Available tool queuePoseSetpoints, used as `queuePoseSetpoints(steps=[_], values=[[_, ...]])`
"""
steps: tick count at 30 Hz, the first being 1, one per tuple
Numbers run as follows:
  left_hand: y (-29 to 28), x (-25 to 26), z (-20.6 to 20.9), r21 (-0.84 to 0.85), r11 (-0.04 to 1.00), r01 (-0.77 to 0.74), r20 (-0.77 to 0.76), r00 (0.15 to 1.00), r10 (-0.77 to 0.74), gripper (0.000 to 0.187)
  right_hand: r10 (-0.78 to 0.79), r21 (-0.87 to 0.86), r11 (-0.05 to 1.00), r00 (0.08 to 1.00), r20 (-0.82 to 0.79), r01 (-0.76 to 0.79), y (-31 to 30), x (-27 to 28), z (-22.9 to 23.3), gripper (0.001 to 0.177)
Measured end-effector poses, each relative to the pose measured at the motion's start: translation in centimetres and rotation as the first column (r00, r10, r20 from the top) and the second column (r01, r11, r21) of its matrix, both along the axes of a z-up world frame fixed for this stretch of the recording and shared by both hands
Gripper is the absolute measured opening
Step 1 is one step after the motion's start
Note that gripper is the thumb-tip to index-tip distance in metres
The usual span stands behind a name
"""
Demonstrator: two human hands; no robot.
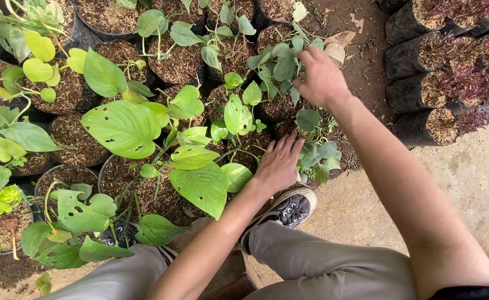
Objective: Manually removing weeds from small potted plants in a nursery setting.
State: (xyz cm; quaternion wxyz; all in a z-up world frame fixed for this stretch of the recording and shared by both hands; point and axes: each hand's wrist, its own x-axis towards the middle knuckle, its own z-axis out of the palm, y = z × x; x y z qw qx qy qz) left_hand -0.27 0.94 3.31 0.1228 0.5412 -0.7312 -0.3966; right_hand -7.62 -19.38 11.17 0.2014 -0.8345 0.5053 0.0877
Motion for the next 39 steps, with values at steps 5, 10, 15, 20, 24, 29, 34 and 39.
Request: queuePoseSetpoints(steps=[5,10,15,20,24,29,34,39], values=[[-3.0,2.2,1.1,-0.094,0.985,-0.143,0.127,0.980,0.155,0.078,0.284,-0.141,0.947,0.957,-0.060,-0.289,0.3,1.0,-1.9,0.091],[-5.8,6.4,6.9,-0.051,0.941,-0.335,0.271,0.902,0.336,0.072,0.316,0.007,0.945,0.904,-0.289,-0.328,2.1,2.4,-0.6,0.080],[-5.5,9.1,3.2,0.023,0.878,-0.477,0.343,0.829,0.441,0.068,0.481,-0.055,0.850,0.815,-0.325,-0.524,4.5,4.0,0.6,0.081],[-4.5,10.4,1.0,0.025,0.890,-0.456,0.368,0.832,0.416,0.054,0.544,-0.069,0.801,0.770,-0.333,-0.595,5.4,5.4,-1.2,0.078],[-3.6,11.0,-1.3,-0.033,0.930,-0.366,0.440,0.830,0.343,0.037,0.457,-0.048,0.868,0.831,-0.317,-0.495,5.8,5.4,-3.9,0.074],[-3.3,11.5,-0.2,-0.025,0.933,-0.358,0.424,0.842,0.334,0.034,0.503,-0.009,0.841,0.787,-0.357,-0.541,5.4,4.2,-7.2,0.044],[-3.8,11.4,0.9,0.028,0.925,-0.380,0.366,0.864,0.344,0.059,0.532,0.267,0.841,0.806,-0.260,-0.470,6.2,5.5,-4.5,0.050],[-4.3,11.2,0.8,0.095,0.935,-0.341,0.395,0.875,0.279,0.043,0.521,0.168,0.851,0.758,-0.393,-0.498,5.2,5.5,-3.6,0.062]])
